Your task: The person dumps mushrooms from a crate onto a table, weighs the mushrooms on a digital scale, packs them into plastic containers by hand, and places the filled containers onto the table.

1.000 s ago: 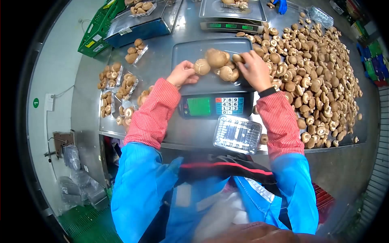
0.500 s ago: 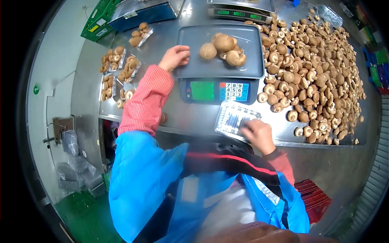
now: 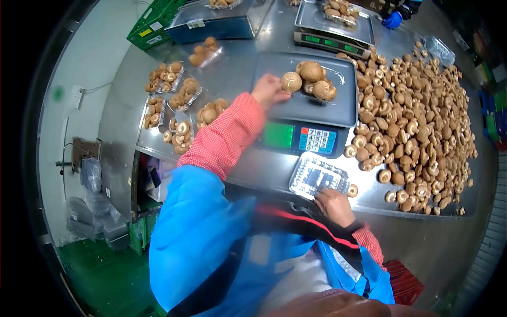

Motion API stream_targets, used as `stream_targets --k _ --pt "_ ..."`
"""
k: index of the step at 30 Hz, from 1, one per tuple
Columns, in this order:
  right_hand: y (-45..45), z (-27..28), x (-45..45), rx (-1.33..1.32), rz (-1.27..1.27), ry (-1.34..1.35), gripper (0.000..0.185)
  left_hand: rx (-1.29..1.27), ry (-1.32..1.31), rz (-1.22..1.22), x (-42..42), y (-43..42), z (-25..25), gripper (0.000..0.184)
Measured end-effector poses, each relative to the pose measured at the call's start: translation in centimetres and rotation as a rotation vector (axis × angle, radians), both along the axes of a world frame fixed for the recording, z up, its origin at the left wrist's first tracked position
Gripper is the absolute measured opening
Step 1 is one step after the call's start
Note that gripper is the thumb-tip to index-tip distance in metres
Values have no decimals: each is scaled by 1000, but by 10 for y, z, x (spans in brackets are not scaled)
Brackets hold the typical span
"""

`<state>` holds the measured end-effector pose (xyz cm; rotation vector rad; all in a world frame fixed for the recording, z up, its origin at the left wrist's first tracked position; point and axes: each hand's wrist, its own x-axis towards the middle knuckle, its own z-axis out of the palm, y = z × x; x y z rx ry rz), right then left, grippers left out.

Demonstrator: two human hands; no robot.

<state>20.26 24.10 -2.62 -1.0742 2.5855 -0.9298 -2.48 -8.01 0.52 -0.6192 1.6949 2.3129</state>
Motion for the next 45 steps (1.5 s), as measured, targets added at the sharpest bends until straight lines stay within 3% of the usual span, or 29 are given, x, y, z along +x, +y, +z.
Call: stream_targets --k 8,10,17,21,23,25,26,28,30,31,33,34,35,36,39,40,41,42,43,45 --pt "0 -20 10 56 -77 177 9 21 218 273 -56 -79 11 22" --pt "-11 5 5 9 -149 283 12 -5 269 333 -80 -107 10 22" --pt "-27 66 -13 -119 -536 336 14 -36 239 582 -129 -169 -19 21" --pt "-28 64 -12 -100 -596 326 12 -12 187 656 -145 -200 -82 25" --pt "-31 62 -10 -116 -640 313 11 -944 83 235 -135 -204 -94 21" --pt "-31 66 -9 -136 -647 291 11 -1826 -33 -291 -123 -207 -106 36" --pt "-30 67 -8 -146 -652 281 11 -1869 -28 -214 -131 -226 -147 54" --pt "-26 69 -6 -149 -650 274 20 -1833 -32 -243 -121 -213 -136 47" --pt "-22 71 -4 -147 -665 315 24 -1433 -85 27 -117 -204 -133 43" --pt "-21 73 -4 -164 -703 326 24 -1035 -131 279 -118 -198 -128 43" --pt "-15 77 -3 -194 -794 348 24 -573 21 526 -111 -174 -114 45" --pt "-10 69 -4 -246 -834 360 22 -512 215 538 -92 -146 -79 47" --pt "-8 69 -6 -213 -874 383 19 -421 286 429 -77 -120 -55 36" --pt "-6 69 -8 -109 -855 435 17 -361 324 164 -57 -94 -36 37" --pt "-11 67 -12 134 -680 469 24 95 92 -558 33 26 48 60" --pt "-13 57 -12 204 -608 474 23 255 -7 -814 47 49 48 62" --pt "-21 62 -15 111 -603 524 21 203 -117 -943 58 75 53 62" --pt "-20 57 -11 170 -567 457 29 16 -71 -1018 65 98 49 62" --pt "-10 64 -10 70 -591 353 35 -173 -10 -1082 68 117 44 63" --pt "10 85 -3 -149 -621 151 47 -169 12 -1165 63 137 26 61"
